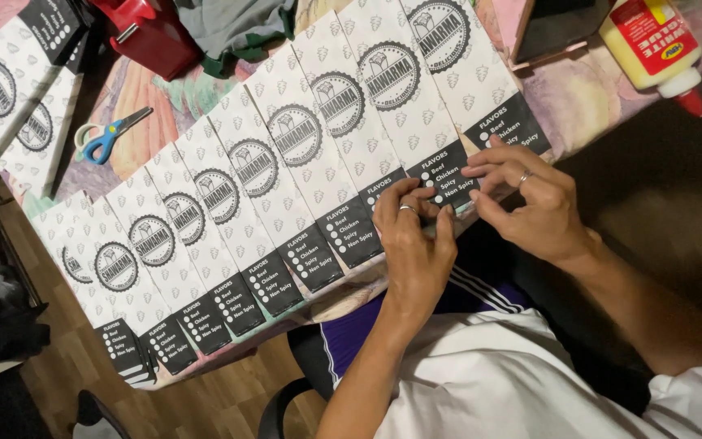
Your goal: Applying glue to the edges of paper food wrappers and folding them into shape.
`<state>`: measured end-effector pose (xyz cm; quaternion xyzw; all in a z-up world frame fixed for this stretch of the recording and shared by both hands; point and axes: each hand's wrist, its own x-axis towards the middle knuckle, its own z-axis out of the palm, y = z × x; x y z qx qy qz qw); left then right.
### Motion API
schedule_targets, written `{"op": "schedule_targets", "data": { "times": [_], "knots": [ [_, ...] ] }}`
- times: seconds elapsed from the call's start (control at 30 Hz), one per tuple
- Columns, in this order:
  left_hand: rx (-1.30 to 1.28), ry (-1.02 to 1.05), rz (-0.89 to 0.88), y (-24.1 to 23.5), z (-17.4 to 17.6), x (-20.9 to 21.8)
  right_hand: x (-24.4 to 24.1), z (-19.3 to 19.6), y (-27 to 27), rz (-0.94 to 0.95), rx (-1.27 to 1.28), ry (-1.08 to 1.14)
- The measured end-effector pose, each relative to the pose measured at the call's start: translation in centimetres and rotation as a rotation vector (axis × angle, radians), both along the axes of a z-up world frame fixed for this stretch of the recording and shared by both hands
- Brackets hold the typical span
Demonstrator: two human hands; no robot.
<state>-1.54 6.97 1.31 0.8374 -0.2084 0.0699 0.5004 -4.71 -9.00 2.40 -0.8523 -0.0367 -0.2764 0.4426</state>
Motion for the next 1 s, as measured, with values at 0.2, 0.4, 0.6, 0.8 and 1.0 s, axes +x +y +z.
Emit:
{"op": "schedule_targets", "data": {
  "times": [0.2,0.4,0.6,0.8,1.0],
  "knots": [
    [-0.005,0.053,-0.006,0.2,-0.3,0.2,-0.4,-2.2,2.0,-0.122,-0.158,-0.116],
    [-0.016,0.115,-0.022,0.3,1.3,-0.1,-0.6,-1.5,1.8,-0.141,-0.096,-0.095],
    [0.191,-0.138,-0.025,-0.7,-0.3,0.2,-0.6,-1.7,1.8,-0.139,-0.129,-0.117],
    [0.041,0.061,-0.084,0.4,0.1,0.8,-0.6,-1.1,1.5,-0.108,-0.104,-0.092],
    [0.043,0.194,-0.065,0.3,2.4,0.4,-0.7,-1.4,2.2,-0.154,-0.139,-0.049]
  ]
}}
